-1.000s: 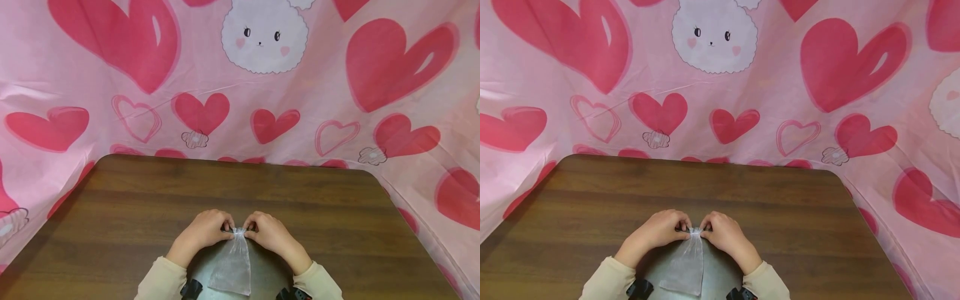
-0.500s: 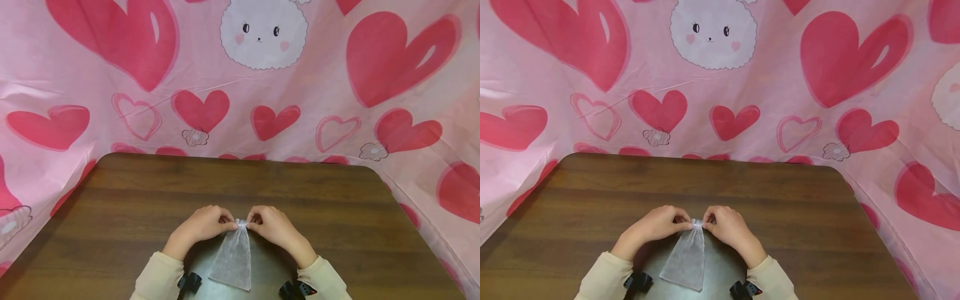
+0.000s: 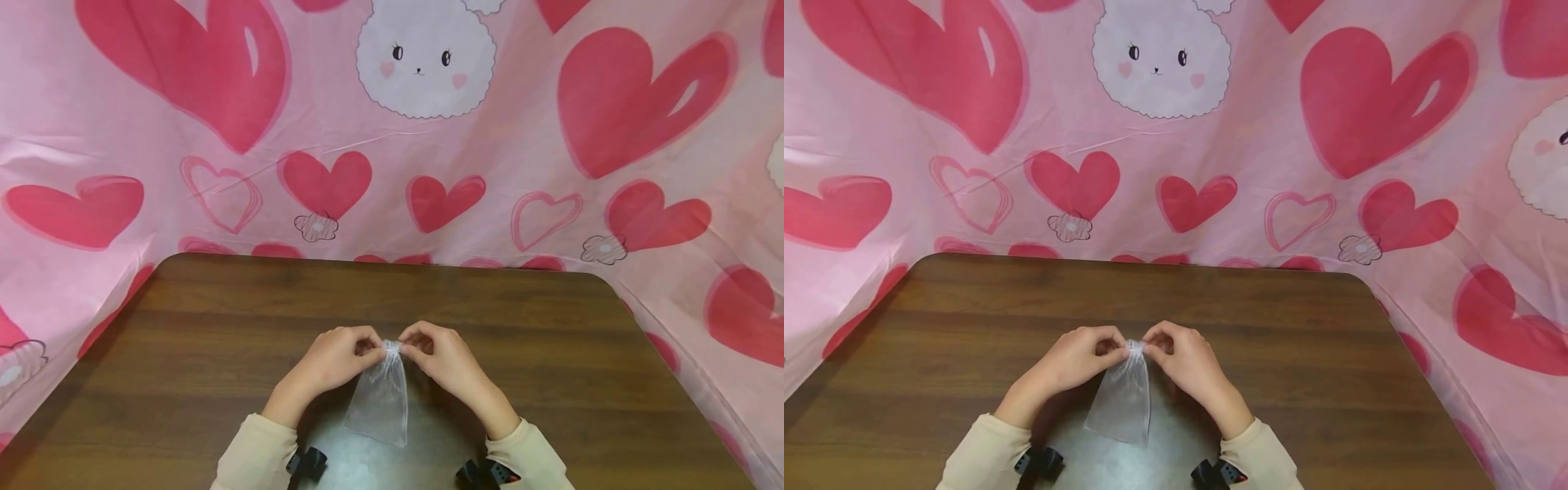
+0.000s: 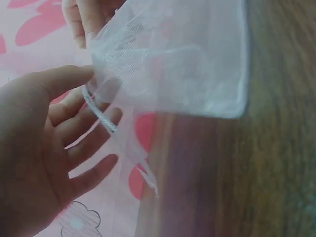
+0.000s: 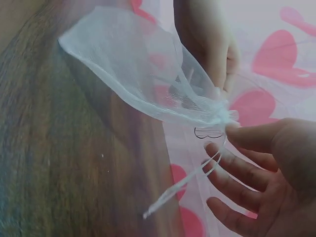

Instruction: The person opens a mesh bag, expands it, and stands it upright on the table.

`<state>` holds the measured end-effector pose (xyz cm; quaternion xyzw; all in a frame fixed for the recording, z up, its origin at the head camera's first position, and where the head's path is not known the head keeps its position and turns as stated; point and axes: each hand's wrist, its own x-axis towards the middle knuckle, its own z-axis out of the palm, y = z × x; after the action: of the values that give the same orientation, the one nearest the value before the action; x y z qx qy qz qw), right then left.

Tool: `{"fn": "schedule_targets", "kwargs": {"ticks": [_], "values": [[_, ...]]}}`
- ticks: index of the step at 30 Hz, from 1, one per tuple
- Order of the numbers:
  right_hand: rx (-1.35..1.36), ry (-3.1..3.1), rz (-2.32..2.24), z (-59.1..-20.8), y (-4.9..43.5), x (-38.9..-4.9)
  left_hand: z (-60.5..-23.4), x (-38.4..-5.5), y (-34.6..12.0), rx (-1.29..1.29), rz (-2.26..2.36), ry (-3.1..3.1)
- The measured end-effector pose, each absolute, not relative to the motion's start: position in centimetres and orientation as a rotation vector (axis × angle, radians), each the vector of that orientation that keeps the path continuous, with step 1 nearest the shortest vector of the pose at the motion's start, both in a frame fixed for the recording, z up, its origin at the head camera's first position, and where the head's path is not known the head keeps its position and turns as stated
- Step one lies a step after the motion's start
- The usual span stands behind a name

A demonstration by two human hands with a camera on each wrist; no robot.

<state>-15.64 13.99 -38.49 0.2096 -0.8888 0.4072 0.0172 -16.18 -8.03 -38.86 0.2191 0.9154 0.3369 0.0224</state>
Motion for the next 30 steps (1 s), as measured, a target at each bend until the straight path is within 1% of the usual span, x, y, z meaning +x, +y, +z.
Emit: {"fn": "schedule_targets", "kwargs": {"ticks": [6,16,26,30], "values": [[0.567,-2.751,1.452,-38.5,13.9,-15.4,-38.9,-15.9,-8.0,0.655,1.108,2.882],[0.600,-2.600,1.583,-38.0,13.7,-15.4,-38.6,-15.8,-7.8,0.682,1.186,2.901],[0.480,-2.515,1.520,-37.2,13.8,-15.2,-37.9,-15.5,-7.4,0.728,1.306,2.923],[0.504,-2.498,1.549,-37.1,13.9,-15.1,-37.7,-15.3,-7.1,0.721,1.330,2.970]]}}
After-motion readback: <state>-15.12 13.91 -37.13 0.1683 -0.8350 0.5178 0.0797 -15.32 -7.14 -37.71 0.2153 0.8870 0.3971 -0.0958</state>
